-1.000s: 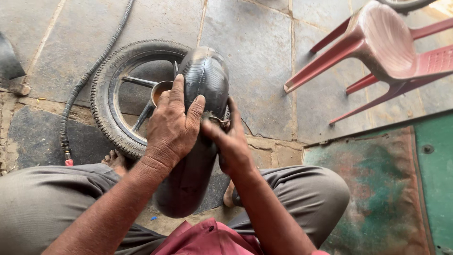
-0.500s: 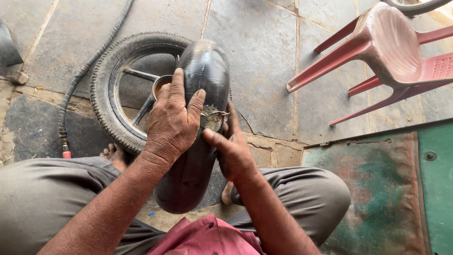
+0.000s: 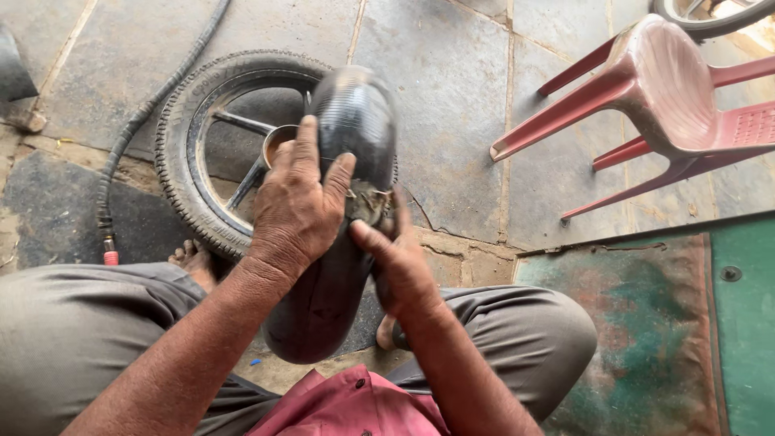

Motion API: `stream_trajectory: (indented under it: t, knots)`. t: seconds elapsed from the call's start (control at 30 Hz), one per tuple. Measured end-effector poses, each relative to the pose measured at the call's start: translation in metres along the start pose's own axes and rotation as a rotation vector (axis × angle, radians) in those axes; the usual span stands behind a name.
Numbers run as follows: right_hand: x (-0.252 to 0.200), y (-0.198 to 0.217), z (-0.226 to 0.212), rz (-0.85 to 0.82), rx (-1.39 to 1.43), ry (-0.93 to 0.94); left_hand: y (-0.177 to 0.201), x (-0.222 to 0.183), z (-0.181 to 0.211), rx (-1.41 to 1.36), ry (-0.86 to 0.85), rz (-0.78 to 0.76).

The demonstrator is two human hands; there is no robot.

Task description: The person holds and rotates a motorcycle inner tube, applying pressure with their hands to check for leaks and patches before inserting a small green tool into the valve stem to adjust it.

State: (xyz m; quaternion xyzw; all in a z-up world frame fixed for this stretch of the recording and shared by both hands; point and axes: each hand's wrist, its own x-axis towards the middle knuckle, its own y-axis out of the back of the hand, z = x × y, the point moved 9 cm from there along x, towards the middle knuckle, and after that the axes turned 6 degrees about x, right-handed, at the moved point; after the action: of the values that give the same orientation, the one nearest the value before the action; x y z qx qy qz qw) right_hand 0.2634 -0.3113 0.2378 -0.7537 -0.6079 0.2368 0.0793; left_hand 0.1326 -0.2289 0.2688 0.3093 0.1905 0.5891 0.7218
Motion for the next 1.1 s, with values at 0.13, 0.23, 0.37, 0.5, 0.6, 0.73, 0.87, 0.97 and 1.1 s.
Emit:
stream_trajectory:
  t: [0.13, 0.23, 0.37, 0.5, 0.6, 0.73, 0.87, 0.97, 1.1]
  knots:
    - [0.026, 0.009, -0.033, 0.176, 0.021, 0.124, -0.003, -0.012, 0.013, 0.103, -0.099, 0.088]
    - [0.04, 0.003, -0.036, 0.166, 0.008, 0.09, -0.001, -0.014, 0.012, 0.046, -0.069, 0.057]
    - [-0.001, -0.001, -0.004, 0.062, -0.041, 0.052, 0.01, -0.006, 0.003, -0.031, -0.022, 0.091]
    - [-0.011, 0.001, 0.001, 0.033, 0.001, 0.076, 0.002, -0.005, 0.002, 0.019, 0.024, 0.008]
    - [0.028, 0.005, -0.024, 0.131, 0.022, 0.117, 0.01, -0.015, 0.018, 0.025, -0.071, 0.124]
    - [0.038, -0.001, -0.026, 0.144, -0.016, 0.081, 0.003, -0.008, 0.001, 0.014, 0.072, -0.032]
    - [0.001, -0.005, 0.01, 0.017, 0.082, 0.045, 0.012, 0.001, -0.007, 0.018, -0.001, 0.079]
    - [-0.01, 0.002, 0.03, 0.044, 0.131, -0.047, 0.009, 0.001, -0.015, 0.019, 0.034, 0.031]
    - [0.039, 0.013, 0.003, 0.129, 0.171, -0.006, 0.015, -0.005, -0.002, 0.009, -0.021, 0.083]
